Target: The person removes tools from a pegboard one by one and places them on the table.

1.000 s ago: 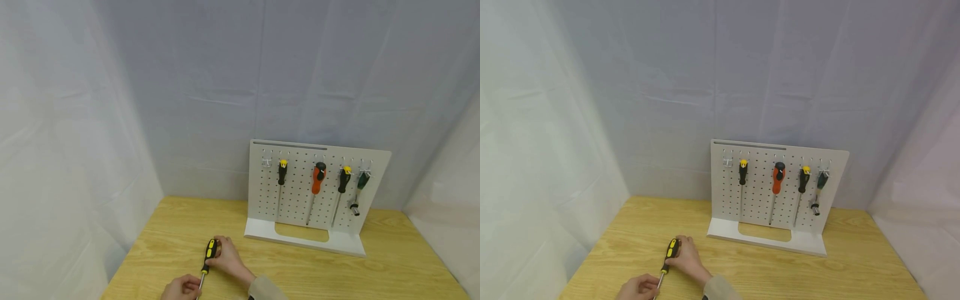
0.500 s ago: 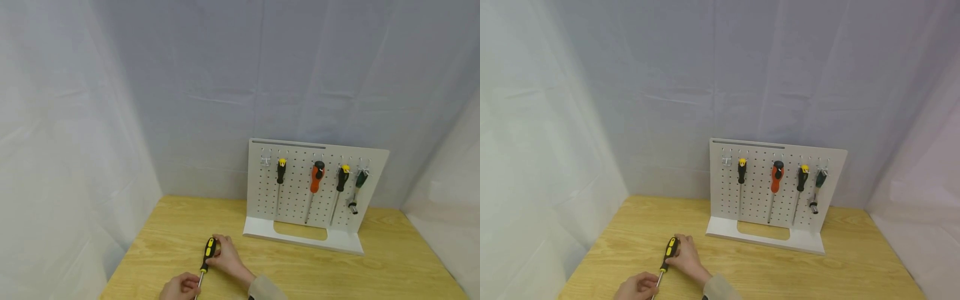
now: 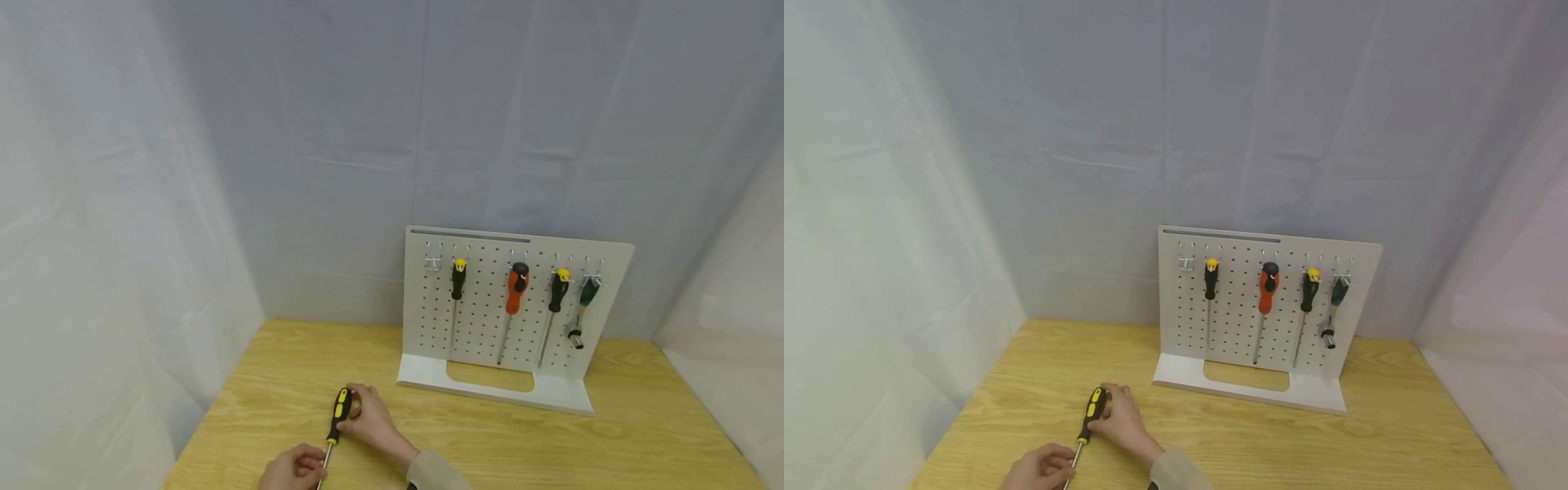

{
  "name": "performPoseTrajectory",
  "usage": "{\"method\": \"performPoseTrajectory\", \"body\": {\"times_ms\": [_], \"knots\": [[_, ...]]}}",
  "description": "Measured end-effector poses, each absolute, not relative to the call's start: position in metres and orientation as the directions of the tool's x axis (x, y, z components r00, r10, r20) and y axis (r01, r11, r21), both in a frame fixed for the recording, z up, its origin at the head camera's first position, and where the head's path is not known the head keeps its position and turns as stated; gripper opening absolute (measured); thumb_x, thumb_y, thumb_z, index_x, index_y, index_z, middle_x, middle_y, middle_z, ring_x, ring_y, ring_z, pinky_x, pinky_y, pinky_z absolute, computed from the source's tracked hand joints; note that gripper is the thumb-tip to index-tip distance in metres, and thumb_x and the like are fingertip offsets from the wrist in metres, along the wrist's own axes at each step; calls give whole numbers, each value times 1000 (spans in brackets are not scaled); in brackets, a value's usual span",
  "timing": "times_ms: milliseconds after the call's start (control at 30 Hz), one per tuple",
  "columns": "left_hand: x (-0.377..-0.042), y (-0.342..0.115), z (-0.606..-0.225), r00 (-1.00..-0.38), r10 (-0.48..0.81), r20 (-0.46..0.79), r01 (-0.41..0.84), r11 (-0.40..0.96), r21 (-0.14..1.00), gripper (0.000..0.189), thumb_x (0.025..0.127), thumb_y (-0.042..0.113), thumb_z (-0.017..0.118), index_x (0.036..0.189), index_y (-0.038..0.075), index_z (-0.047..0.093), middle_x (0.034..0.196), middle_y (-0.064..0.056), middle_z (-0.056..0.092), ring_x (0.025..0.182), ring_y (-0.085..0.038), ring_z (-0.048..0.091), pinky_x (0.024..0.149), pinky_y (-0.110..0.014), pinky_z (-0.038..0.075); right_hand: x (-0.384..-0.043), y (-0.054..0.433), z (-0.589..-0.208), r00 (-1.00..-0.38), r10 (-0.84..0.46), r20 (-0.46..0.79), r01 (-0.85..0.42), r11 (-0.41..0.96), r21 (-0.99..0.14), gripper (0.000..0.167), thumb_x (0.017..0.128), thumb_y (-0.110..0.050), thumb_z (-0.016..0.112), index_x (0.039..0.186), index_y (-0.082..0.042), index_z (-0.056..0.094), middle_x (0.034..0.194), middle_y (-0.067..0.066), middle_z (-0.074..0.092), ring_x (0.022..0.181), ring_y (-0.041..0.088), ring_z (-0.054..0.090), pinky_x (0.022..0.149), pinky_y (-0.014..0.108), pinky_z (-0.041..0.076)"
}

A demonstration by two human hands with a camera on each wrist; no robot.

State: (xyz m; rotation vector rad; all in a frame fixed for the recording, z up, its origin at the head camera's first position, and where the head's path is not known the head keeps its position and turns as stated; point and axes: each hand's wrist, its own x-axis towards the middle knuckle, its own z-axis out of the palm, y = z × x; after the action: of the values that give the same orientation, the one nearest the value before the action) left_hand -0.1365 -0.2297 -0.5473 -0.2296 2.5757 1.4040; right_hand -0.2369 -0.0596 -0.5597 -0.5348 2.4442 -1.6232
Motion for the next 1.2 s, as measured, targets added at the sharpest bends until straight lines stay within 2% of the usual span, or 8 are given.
{"method": "performPoseTrajectory", "body": {"times_ms": [167, 333, 600, 767, 900, 1067, 1200], "knots": [[-135, -231, -547, -976, -45, -212, -202, 539, 818, 23, 86, 11, 78, 105, -1, 71, 83, 2, 70, 74, -14, 67, 64, -30, 56, -238, -58, -560, -920, -387, 68, -212, 342, -915, 72, 75, 3, 85, 139, 1, 53, 118, 14, 55, 84, 16, 64, 67, 21, 55], [-133, -234, -544, -995, -59, -84, -103, 564, 819, 20, 85, 5, 76, 103, 1, 72, 86, -1, 71, 74, -14, 66, 63, -24, 53, -237, -53, -555, -919, -382, 99, -229, 311, -922, 72, 75, 5, 84, 140, 3, 52, 120, 19, 56, 85, 19, 66, 69, 21, 57], [-138, -228, -529, -990, -137, 28, -51, 542, 839, 15, 90, 6, 73, 105, 2, 73, 89, -3, 72, 77, -16, 69, 61, -22, 56, -240, -30, -544, -911, -365, 190, -293, 250, -923, 59, 83, 4, 78, 137, 5, 54, 121, 22, 59, 90, 27, 67, 72, 23, 58], [-146, -218, -520, -980, -142, 140, 40, 546, 837, 12, 92, 8, 74, 104, 7, 74, 94, -3, 74, 82, -13, 70, 70, -23, 58, -246, -9, -535, -914, -335, 228, -315, 234, -920, 52, 88, -1, 74, 137, 3, 56, 122, 24, 61, 93, 31, 68, 71, 24, 58], [-153, -208, -519, -962, -121, 244, 150, 513, 845, 14, 91, 6, 75, 105, 6, 74, 102, -7, 76, 87, -11, 71, 75, -24, 59, -253, 9, -529, -918, -289, 270, -340, 228, -912, 46, 91, -2, 72, 135, 3, 58, 119, 24, 64, 93, 32, 69, 72, 23, 58], [-163, -194, -513, -968, -89, 235, 172, 450, 876, 18, 95, 9, 71, 112, 4, 73, 108, -12, 75, 93, -17, 72, 77, -27, 61, -261, 32, -519, -920, -215, 327, -372, 223, -901, 36, 94, -2, 69, 129, 3, 63, 114, 20, 69, 93, 34, 70, 78, 25, 58], [-172, -182, -506, -973, -61, 223, 176, 431, 885, 21, 98, 14, 67, 117, 5, 72, 111, -9, 75, 98, -22, 72, 81, -29, 61, -258, 51, -499, -929, -178, 324, -351, 155, -923, 34, 96, 1, 65, 130, 7, 61, 116, 26, 68, 97, 40, 69, 79, 37, 62]]}}
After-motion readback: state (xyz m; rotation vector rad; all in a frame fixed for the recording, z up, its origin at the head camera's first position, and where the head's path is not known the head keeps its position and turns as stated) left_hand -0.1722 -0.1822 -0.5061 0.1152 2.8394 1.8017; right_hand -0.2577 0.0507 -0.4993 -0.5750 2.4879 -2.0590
